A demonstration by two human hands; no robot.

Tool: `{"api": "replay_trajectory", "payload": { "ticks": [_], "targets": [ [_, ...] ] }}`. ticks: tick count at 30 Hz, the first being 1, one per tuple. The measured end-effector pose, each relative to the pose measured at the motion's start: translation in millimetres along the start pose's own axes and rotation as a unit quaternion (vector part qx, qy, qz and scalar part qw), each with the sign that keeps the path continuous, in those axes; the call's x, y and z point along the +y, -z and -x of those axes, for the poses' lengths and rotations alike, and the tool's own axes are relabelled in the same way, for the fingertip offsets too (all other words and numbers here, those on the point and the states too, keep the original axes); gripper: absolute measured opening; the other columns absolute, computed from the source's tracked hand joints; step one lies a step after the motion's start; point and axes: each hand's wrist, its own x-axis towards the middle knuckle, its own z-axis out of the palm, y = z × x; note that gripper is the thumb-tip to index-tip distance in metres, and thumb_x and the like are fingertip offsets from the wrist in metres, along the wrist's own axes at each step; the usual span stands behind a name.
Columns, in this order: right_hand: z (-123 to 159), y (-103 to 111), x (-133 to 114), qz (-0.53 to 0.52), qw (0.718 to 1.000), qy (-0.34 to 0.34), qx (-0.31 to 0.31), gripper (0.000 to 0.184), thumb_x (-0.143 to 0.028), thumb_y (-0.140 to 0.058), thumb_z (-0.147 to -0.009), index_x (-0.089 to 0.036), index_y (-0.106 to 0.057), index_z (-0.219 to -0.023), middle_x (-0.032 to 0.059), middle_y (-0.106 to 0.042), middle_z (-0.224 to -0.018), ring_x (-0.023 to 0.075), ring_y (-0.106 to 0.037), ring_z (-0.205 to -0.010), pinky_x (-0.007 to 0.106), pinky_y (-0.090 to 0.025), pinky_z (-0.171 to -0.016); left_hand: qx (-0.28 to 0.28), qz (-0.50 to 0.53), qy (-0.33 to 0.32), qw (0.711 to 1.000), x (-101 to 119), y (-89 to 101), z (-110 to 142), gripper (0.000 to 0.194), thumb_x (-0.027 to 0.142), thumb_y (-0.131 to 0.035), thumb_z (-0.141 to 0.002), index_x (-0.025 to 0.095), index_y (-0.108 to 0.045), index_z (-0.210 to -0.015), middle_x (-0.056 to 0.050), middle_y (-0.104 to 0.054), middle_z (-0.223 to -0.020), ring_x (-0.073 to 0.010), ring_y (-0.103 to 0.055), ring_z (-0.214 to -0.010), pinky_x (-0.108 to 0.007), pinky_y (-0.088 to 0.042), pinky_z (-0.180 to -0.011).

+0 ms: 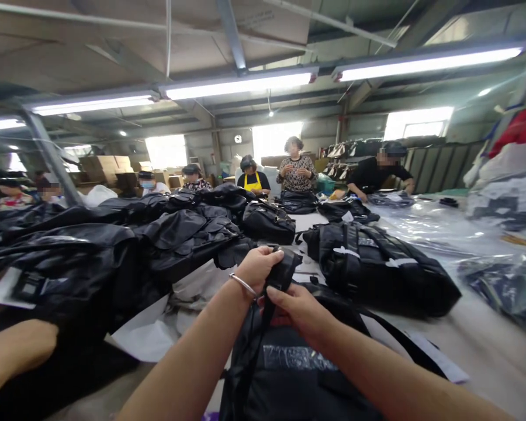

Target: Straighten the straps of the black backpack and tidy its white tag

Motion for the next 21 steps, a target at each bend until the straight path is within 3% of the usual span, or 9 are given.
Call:
{"api": "replay_trajectory", "payload": {
  "ticks": [3, 7, 9, 12, 15, 18, 21],
  "targets": [
    [-9.0, 6.2, 1.4, -0.068, 0.997, -0.016, 0.024, 0.040, -0.042, -0.074, -0.076, -0.013, -0.065, -0.102, 0.0099, -0.071, -0.091, 0.0222, -0.069, -0.076, 0.032, -0.055, -0.063, -0.028, -0.022, 0.011, 0.999, -14.6, 10.8, 18.7, 0.044, 0.053, -0.076, -0.071, 0.015, -0.062, -0.088, 0.000, -0.063, -0.075, -0.0097, -0.056, -0.062, -0.021, -0.044, -0.057],
    [-16.8, 30.2, 8.5, -0.104, 0.991, -0.042, 0.071, 0.018, -0.026, -0.065, -0.084, -0.012, -0.063, -0.096, 0.0101, -0.073, -0.089, 0.0194, -0.069, -0.070, 0.028, -0.056, -0.057, -0.094, -0.086, 0.127, 0.984, -49.1, 43.6, 63.8, 0.050, 0.060, -0.071, -0.072, 0.015, -0.064, -0.094, -0.007, -0.069, -0.089, -0.0189, -0.065, -0.078, -0.026, -0.049, -0.060],
    [-20.8, 40.0, 13.5, -0.128, 0.984, -0.065, 0.101, 0.011, -0.023, -0.060, -0.088, -0.013, -0.060, -0.093, 0.0103, -0.073, -0.088, 0.0200, -0.070, -0.071, 0.029, -0.057, -0.057, -0.114, -0.121, 0.177, 0.970, -66.9, 59.7, 89.8, 0.048, 0.056, -0.073, -0.071, 0.013, -0.067, -0.090, -0.009, -0.069, -0.086, -0.0189, -0.065, -0.075, -0.024, -0.047, -0.056],
    [-27.0, 46.8, 20.7, -0.157, 0.975, -0.087, 0.129, 0.012, -0.024, -0.054, -0.093, -0.013, -0.058, -0.090, 0.0107, -0.073, -0.084, 0.0217, -0.071, -0.072, 0.031, -0.058, -0.056, -0.121, -0.172, 0.203, 0.956, -83.3, 78.2, 123.6, 0.038, 0.046, -0.076, -0.069, 0.013, -0.068, -0.086, -0.001, -0.063, -0.068, -0.0121, -0.056, -0.058, -0.022, -0.043, -0.051],
    [-31.9, 47.1, 26.4, -0.182, 0.969, -0.092, 0.138, 0.012, -0.025, -0.053, -0.094, -0.014, -0.057, -0.090, 0.0102, -0.073, -0.082, 0.0216, -0.071, -0.071, 0.033, -0.058, -0.059, -0.135, -0.226, 0.214, 0.941, -84.5, 87.6, 144.1, 0.032, 0.042, -0.072, -0.072, 0.016, -0.067, -0.090, 0.003, -0.057, -0.065, -0.0111, -0.051, -0.055, -0.022, -0.043, -0.052],
    [-34.0, 45.9, 29.2, -0.198, 0.969, -0.082, 0.121, 0.011, -0.026, -0.057, -0.092, -0.015, -0.058, -0.092, 0.0087, -0.073, -0.081, 0.0210, -0.071, -0.072, 0.035, -0.060, -0.064, -0.145, -0.303, 0.180, 0.925, -76.8, 86.4, 150.1, 0.036, 0.046, -0.059, -0.084, 0.020, -0.069, -0.107, -0.002, -0.066, -0.081, -0.0143, -0.057, -0.066, -0.024, -0.045, -0.061],
    [-33.7, 46.4, 28.7, -0.195, 0.973, -0.072, 0.101, 0.013, -0.028, -0.057, -0.092, -0.015, -0.058, -0.091, 0.0090, -0.073, -0.082, 0.0214, -0.071, -0.073, 0.036, -0.060, -0.065, -0.207, -0.300, 0.148, 0.919, -70.6, 79.8, 146.3, 0.045, 0.052, -0.042, -0.093, 0.020, -0.072, -0.104, -0.005, -0.072, -0.091, -0.0172, -0.061, -0.079, -0.025, -0.045, -0.072]
  ]
}}
